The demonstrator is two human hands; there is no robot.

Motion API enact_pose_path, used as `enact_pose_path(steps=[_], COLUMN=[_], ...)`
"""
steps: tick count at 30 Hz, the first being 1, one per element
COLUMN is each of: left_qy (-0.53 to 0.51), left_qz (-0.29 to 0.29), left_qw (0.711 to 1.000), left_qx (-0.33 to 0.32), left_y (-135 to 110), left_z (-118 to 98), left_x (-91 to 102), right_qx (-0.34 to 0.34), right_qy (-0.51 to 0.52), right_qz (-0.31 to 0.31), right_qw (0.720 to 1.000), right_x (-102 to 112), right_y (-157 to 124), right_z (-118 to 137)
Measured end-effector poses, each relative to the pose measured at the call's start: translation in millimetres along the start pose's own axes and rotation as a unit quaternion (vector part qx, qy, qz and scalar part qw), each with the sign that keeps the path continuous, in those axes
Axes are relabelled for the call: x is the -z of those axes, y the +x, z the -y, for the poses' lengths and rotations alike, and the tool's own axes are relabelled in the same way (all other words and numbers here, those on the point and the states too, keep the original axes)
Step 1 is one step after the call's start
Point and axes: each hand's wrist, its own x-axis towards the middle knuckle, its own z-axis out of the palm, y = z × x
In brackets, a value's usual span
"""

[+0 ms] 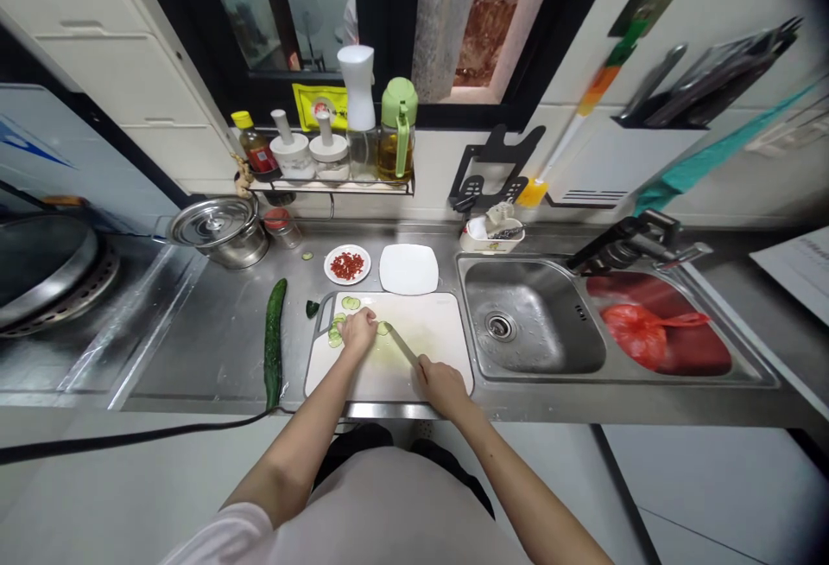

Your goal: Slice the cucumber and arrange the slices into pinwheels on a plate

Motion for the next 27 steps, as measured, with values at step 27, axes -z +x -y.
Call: enact_pose_path(steps=[27], left_qy=[0.029], left_qz=[0.034], left_qw=[0.999], left_qx=[0.005], left_y=[12], left_z=[-1], left_x=[3.1], right_qx=[-0.002], right_qy=[-0.007], right_qz=[0.041], right_qw=[0.999], right_x=[7], right_y=[17], right_z=[19])
